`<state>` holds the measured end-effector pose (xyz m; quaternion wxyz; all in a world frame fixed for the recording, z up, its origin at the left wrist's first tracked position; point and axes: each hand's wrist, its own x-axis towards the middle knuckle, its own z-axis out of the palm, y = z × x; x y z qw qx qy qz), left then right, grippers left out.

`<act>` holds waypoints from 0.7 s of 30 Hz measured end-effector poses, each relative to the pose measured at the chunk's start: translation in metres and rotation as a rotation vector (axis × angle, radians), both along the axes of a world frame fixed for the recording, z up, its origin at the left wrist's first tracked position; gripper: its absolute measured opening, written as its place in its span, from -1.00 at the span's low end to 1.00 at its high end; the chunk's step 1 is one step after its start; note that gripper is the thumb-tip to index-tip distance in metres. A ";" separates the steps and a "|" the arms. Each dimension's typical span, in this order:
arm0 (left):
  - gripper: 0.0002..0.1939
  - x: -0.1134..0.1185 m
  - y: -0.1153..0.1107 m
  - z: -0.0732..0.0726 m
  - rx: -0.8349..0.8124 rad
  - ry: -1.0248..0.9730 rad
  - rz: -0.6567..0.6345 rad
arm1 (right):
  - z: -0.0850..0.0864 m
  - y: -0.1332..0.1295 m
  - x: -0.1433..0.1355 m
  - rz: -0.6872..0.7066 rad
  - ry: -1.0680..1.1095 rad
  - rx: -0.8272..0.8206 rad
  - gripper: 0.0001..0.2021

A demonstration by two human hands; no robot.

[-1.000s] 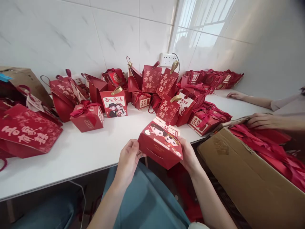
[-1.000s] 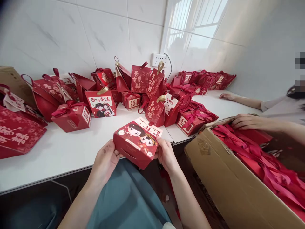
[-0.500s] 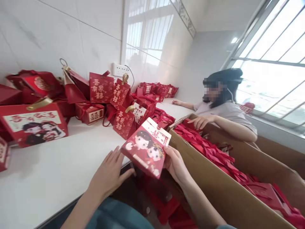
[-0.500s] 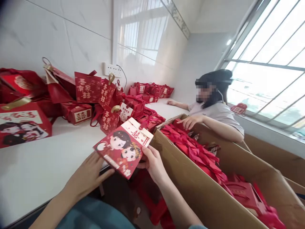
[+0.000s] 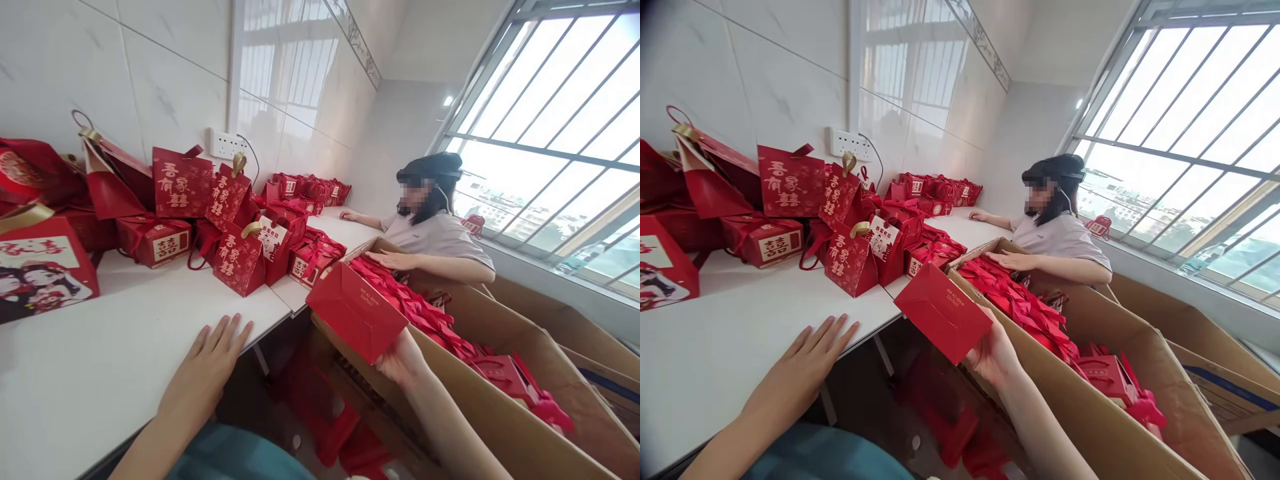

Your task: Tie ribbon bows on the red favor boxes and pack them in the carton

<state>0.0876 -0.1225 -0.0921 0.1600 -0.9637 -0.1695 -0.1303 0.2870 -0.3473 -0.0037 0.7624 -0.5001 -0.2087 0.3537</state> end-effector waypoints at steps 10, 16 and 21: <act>-0.21 -0.003 0.008 -0.008 -0.046 -0.086 -0.070 | 0.059 -0.071 0.025 -0.560 -0.293 -0.056 -0.63; -0.22 -0.005 0.013 -0.010 -0.100 -0.105 -0.107 | 0.087 -0.125 0.061 -0.886 -0.431 -0.100 -0.78; -0.23 -0.004 0.014 -0.011 -0.082 -0.114 -0.085 | 0.088 -0.152 0.091 -1.080 -0.542 -0.276 -0.86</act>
